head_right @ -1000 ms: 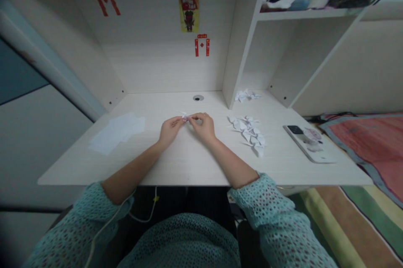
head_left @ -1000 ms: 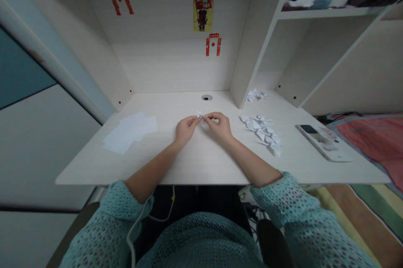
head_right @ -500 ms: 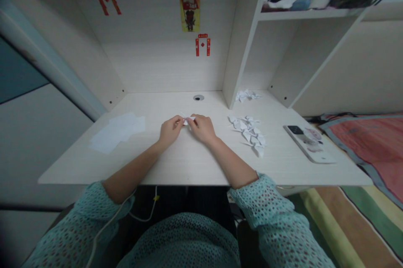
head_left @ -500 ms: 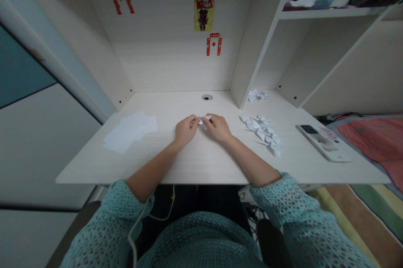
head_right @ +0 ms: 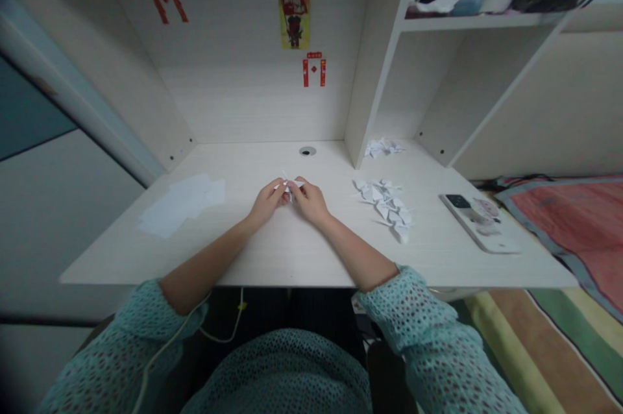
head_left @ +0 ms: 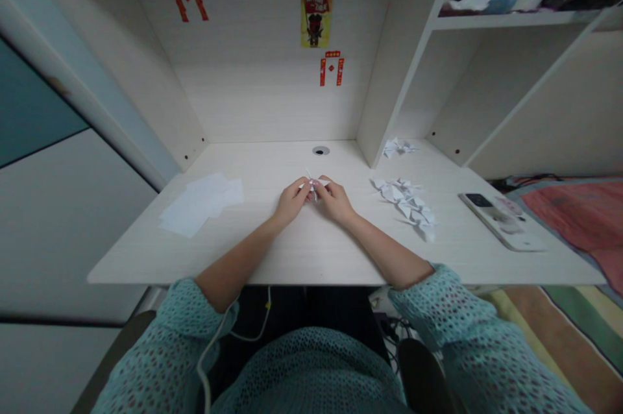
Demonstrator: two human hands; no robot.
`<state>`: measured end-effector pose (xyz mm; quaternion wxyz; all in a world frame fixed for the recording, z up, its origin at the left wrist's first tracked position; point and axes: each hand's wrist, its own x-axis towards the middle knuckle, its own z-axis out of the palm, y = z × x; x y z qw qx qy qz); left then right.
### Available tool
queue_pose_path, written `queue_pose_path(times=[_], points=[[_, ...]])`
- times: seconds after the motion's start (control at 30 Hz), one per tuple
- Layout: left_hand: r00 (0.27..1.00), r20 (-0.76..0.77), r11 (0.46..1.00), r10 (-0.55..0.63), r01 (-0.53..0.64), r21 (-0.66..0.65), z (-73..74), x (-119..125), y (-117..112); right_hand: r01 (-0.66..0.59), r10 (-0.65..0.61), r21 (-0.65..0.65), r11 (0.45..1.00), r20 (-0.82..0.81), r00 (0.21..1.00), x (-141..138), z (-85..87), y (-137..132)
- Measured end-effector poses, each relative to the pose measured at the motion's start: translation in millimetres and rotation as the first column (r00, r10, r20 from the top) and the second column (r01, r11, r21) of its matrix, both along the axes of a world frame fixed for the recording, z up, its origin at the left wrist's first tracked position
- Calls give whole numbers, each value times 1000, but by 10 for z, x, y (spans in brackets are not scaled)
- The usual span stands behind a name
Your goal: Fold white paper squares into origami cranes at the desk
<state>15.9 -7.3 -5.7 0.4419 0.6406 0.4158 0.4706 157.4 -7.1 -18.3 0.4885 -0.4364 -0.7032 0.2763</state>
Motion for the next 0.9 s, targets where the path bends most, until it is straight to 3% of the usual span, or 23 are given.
queue_pose_path(times=[0.1,0.2,0.57,0.9], points=[[993,-18,992,-115,116,42,0,-21,25,-42,40,-25,999,-77,996,-7,-22,31],[990,6,989,-144,143,24,1,-34,44,-97,92,-34,995,-132,987,-11,-24,53],[927,303,950,-222,275,-145,8,-57,61,-277,174,-163,947,-463,869,-32,99,8],[895,415,940,-163,268,-209,48,-30,18,-345,173,-220,913,-556,813,-39,110,10]])
